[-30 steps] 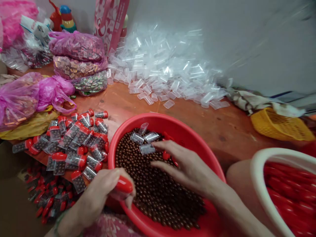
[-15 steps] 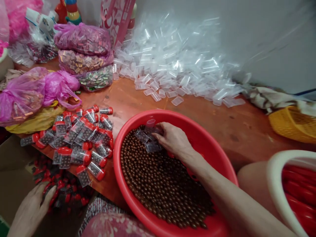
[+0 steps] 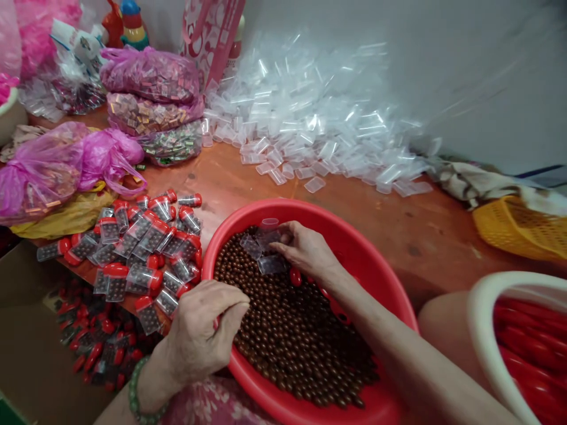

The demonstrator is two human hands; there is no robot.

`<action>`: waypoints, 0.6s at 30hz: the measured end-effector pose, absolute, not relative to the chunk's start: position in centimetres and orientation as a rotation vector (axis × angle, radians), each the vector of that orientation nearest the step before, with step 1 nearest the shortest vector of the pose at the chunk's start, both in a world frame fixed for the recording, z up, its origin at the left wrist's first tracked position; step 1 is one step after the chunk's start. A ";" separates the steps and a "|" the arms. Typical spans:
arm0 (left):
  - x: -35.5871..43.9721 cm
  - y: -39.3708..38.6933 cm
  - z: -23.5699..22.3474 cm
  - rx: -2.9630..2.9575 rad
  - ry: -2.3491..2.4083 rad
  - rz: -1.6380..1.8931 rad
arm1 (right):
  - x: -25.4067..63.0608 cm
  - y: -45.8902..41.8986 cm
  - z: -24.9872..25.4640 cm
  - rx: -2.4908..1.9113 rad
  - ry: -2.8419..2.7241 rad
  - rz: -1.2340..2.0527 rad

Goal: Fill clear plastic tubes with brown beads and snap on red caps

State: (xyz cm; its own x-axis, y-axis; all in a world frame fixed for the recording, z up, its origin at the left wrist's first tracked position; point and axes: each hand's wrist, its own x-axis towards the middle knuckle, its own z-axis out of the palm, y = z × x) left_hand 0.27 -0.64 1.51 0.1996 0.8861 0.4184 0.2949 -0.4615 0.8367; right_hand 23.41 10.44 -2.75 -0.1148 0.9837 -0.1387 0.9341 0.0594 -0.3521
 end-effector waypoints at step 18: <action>2.0 0.4 -0.5 2.206 1.152 1.245 | 23.0 12.9 -1.2 -1.153 -2.785 0.870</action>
